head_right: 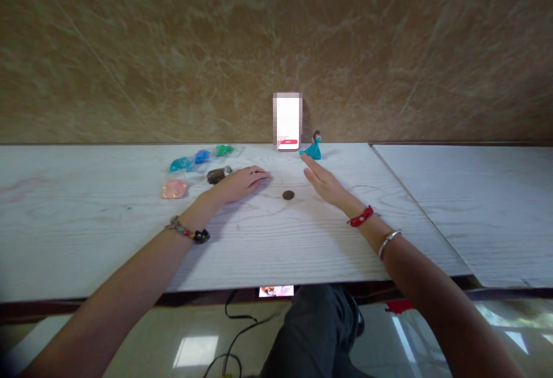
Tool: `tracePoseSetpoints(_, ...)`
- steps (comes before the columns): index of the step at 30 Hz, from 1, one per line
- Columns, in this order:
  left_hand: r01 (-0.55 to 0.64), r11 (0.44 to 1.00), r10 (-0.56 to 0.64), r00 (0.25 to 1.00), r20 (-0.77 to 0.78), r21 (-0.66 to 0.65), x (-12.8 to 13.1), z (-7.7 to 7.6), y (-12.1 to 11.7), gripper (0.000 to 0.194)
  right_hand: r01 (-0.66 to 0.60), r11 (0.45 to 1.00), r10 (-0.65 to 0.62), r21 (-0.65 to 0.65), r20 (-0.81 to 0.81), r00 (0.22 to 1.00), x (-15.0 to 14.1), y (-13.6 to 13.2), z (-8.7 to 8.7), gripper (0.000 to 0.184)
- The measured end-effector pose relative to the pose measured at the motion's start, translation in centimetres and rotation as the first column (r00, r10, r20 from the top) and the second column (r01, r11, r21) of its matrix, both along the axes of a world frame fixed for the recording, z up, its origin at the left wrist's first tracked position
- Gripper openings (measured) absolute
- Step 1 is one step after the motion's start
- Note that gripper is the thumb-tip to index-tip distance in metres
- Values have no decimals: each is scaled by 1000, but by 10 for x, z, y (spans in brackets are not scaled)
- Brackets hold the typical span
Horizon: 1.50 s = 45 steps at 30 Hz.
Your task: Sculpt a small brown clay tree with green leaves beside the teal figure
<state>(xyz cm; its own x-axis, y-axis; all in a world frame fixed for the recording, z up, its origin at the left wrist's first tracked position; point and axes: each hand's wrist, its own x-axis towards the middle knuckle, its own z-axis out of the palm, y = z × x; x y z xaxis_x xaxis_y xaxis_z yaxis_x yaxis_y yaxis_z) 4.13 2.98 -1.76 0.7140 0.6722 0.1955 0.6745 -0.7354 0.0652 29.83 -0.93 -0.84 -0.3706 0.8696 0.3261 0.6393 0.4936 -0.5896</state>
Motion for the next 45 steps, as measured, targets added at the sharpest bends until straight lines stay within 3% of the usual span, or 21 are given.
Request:
tracePoseSetpoints(3,-14,1000,14,1000,14,-7,-1,2,-5,33,-136,988,117,68,230,966,-7,-10,1,60)
tracePoseSetpoints(6,-6,1000,6,1000,-16,21,0,5,-12,32,-265,960,195,86,471,860,-22,-26,-1,54)
tracePoseSetpoints(9,28,998,-25,998,-49,59,2,6,-17,31,-314,946,217,79,566,795,-31,-35,-6,52)
tracePoseSetpoints(15,35,998,-31,997,-65,60,3,6,-18,31,-270,963,229,13,491,840,-25,-34,-10,52)
tracePoseSetpoints(19,30,998,-26,997,-76,51,5,9,-19,31,-123,991,95,54,365,926,-21,-35,-3,54)
tracePoseSetpoints(27,-1,1000,4,996,-91,30,6,11,-20,32,-299,950,202,85,561,802,-27,-37,-11,48)
tracePoseSetpoints(30,7,1000,-5,997,-75,21,5,11,-21,31,-291,953,202,80,548,812,-25,-37,-14,48)
tracePoseSetpoints(35,21,1000,-20,999,-46,15,5,11,-21,31,-177,981,124,85,429,895,-21,-38,-10,52)
tracePoseSetpoints(41,4,1000,-4,997,-71,7,6,11,-19,32,-292,955,217,57,536,816,-23,-39,-13,48)
tracePoseSetpoints(45,19,1000,-19,997,-77,10,5,12,-19,32,-257,965,201,51,487,850,-21,-38,-14,48)
